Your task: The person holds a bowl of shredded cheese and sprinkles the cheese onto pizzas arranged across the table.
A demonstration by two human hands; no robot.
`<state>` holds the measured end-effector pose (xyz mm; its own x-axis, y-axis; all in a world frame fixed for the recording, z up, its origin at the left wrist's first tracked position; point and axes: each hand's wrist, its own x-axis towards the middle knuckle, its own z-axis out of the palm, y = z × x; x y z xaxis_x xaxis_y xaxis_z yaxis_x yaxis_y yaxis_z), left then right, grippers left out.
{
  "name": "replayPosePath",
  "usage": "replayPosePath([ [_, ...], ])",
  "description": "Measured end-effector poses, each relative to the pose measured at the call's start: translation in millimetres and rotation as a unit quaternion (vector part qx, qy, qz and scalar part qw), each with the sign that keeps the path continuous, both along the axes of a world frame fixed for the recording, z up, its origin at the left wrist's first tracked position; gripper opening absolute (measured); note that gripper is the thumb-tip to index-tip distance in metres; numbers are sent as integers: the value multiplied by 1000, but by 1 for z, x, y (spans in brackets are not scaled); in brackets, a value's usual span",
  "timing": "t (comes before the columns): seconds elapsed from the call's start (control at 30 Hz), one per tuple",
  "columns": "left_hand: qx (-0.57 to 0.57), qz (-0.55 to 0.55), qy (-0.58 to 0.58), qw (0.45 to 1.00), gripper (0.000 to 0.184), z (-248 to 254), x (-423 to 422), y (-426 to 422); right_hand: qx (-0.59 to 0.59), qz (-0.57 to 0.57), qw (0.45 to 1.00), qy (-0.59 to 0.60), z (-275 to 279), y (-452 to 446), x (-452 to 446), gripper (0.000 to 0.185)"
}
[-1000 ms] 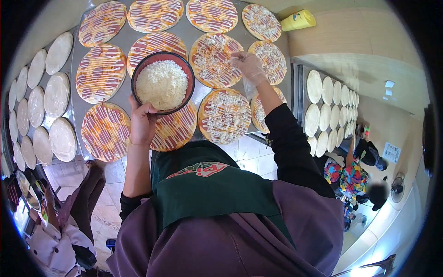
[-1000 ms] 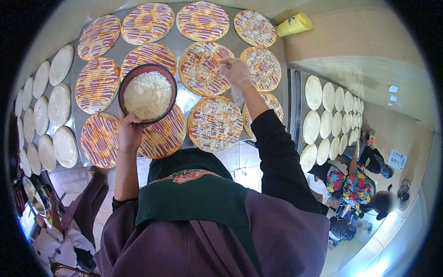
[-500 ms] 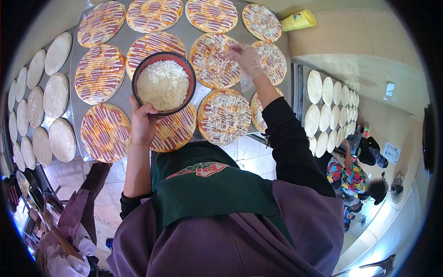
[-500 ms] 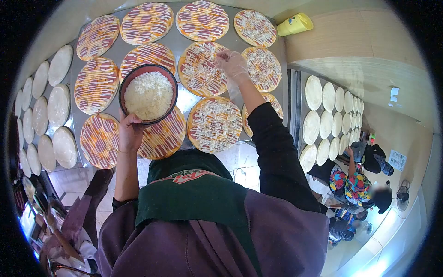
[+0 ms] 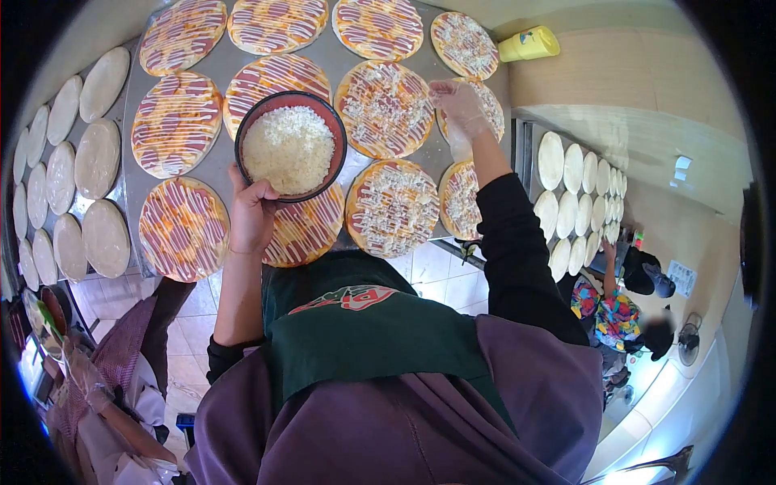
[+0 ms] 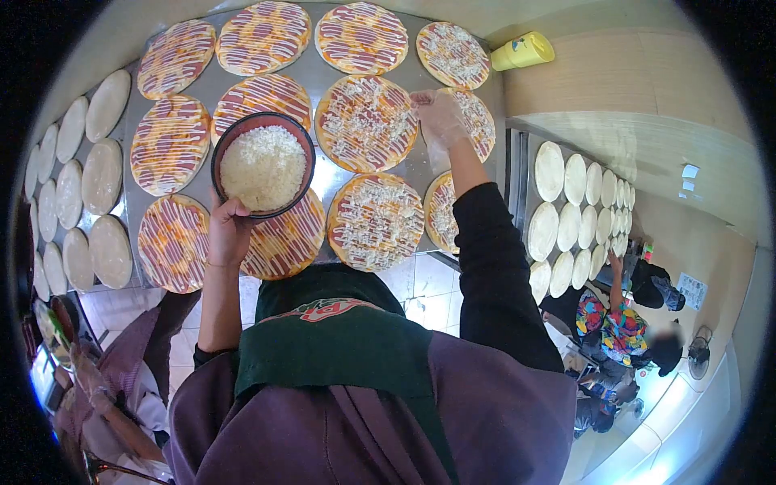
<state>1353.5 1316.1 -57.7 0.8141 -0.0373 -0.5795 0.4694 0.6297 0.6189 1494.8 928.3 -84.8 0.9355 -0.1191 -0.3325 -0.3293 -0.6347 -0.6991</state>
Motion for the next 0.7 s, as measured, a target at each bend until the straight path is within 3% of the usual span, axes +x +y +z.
replayPosePath([
  [0.07,8,-15,4,1000,68,0,0,-1,-121,29,992,-5,6,10,9,27],
  [0.1,9,-15,5,1000,68,1,0,-3,-120,29,992,-4,7,13,14,27],
  [0.17,-12,-2,-5,1000,56,4,1,-7,-191,86,977,-32,10,21,23,22],
  [0.4,20,-52,-10,998,59,-9,1,-9,-183,92,977,-53,2,25,37,23],
  [0.47,21,-42,-4,999,54,-4,5,-18,-23,120,989,-88,-27,5,44,28],
  [0.6,9,-29,-3,1000,48,-3,18,-37,-54,84,994,-49,-1,19,27,31],
  [0.7,29,-69,4,997,49,-3,32,-49,-122,107,977,-137,7,24,18,27],
])
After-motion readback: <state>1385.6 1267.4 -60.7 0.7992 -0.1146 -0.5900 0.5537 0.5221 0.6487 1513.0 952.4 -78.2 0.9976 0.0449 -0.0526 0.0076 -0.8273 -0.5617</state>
